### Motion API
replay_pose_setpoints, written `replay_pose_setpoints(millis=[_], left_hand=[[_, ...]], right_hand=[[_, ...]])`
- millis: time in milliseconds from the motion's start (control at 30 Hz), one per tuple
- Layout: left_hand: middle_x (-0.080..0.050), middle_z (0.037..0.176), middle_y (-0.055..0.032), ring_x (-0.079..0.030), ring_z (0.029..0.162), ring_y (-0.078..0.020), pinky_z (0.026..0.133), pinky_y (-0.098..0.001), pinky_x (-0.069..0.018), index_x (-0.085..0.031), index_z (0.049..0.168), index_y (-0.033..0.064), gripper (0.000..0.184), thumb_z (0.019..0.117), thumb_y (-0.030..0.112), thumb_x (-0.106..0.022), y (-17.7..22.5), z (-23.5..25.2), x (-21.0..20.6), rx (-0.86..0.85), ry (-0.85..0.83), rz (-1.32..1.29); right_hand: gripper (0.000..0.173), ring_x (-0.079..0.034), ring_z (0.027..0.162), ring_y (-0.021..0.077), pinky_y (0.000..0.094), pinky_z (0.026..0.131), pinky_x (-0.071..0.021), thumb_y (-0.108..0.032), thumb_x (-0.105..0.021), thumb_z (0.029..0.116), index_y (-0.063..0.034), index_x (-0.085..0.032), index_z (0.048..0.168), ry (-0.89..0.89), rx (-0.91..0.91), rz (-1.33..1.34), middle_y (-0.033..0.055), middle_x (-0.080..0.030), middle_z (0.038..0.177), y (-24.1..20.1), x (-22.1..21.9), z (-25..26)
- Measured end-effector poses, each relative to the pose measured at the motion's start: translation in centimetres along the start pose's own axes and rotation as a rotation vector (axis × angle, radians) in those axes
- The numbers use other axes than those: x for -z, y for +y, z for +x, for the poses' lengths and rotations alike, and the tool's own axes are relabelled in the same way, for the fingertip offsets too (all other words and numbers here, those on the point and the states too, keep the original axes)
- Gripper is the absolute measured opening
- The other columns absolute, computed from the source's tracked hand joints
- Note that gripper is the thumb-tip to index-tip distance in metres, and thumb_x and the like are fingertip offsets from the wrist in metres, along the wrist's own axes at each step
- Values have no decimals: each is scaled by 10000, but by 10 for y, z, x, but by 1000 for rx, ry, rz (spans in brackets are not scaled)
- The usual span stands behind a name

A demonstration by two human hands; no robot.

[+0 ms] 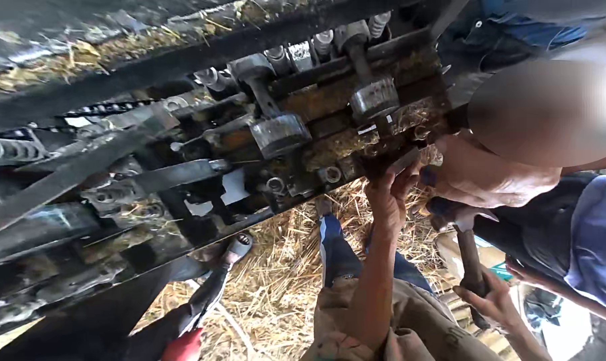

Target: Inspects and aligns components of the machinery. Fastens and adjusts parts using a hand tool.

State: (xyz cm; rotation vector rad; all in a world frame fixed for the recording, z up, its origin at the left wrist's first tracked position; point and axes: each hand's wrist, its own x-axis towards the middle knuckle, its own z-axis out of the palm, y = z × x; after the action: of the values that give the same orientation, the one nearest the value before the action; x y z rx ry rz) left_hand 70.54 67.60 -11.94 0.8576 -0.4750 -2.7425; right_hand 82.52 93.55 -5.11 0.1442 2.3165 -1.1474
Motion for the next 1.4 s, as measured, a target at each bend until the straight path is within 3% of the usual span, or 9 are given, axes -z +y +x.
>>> replay_pose_setpoints(millis=[67, 167, 333, 600, 767, 1000, 1167, 1300, 1400], left_hand=[[-768, 1071, -90, -774, 903, -211, 783, -355, -650, -687, 1126, 141, 133, 1011, 189, -643, 3, -3, 3, -13, 14, 80], [-768, 1075, -66, -764, 914, -175, 787, -339, -646, -699, 1153, 144, 157, 1001, 166, -666, 1, -6, 6, -57, -10, 187], [-773, 1014, -26, -762, 854, -144, 735, -314, -647, -692, 1122, 138, 138, 1019, 94, -610, 7, -7, 10, -47, -11, 363], [-732, 1041, 41, -692, 819, -56, 708, -242, -596, -657, 1145, 190, 243, 1081, 370, -506, 20, -9, 12, 11, -89, 550], [-744, 1073, -4, -718, 853, -108, 708, -276, -602, -648, 1157, 172, 319, 1082, 428, -474, 21, -6, 18, -4, -146, 586], [-764, 1024, -73, -764, 814, -187, 678, -332, -652, -707, 1130, 109, 152, 1009, 192, -667, 5, -1, 21, -166, 12, 431], [-777, 986, -81, -767, 802, -178, 664, -312, -647, -715, 1103, 91, 166, 1025, 218, -642, -2, -3, 13, -205, 94, 437], [-752, 917, -30, -728, 742, -117, 605, -258, -603, -700, 1067, 113, 269, 1068, 342, -559, 1, 0, 14, -298, 68, 684], [-714, 851, 2, -691, 711, -88, 599, -253, -581, -663, 1028, 109, 323, 1098, 361, -473, 0, 3, 14, -336, 74, 771]], right_hand=[[336, -612, 645, -20, 179, 619, -538, -250, -790, 778, -17, -646, 973, -28, 9, 4, -52, -655, 749, -9, -3, 1], [275, -556, 570, -23, 188, 519, -486, -287, -740, 770, -80, -658, 933, -45, -20, -47, -76, -615, 690, -7, -9, 10], [253, -556, 551, -44, 168, 516, -492, -290, -754, 795, -79, -655, 896, -59, 22, -36, -87, -616, 661, -3, -22, 7], [227, -532, 546, -66, 146, 506, -459, -315, -742, 799, -117, -645, 851, -45, 44, -51, -108, -599, 647, -5, -26, 8], [228, -605, 578, -26, 181, 536, -532, -362, -745, 867, -150, -663, 866, 0, 221, 23, -87, -648, 678, -4, -32, 13], [414, -586, 583, 9, 221, 521, -532, -357, -709, 865, 6, -647, 1054, 55, 167, -154, -6, -637, 734, -33, -33, 40], [333, -680, 702, 66, 264, 637, -599, -353, -777, 879, -152, -644, 1108, -80, 196, 224, -50, -716, 848, -43, -34, 47], [276, -626, 595, 18, 223, 544, -574, -402, -734, 924, -168, -639, 1036, -100, 201, 240, -103, -653, 744, -58, -33, 55], [264, -690, 738, 80, 267, 675, -604, -435, -653, 991, -210, -666, 1129, -41, 390, 324, -50, -720, 878, -52, -39, 64]])
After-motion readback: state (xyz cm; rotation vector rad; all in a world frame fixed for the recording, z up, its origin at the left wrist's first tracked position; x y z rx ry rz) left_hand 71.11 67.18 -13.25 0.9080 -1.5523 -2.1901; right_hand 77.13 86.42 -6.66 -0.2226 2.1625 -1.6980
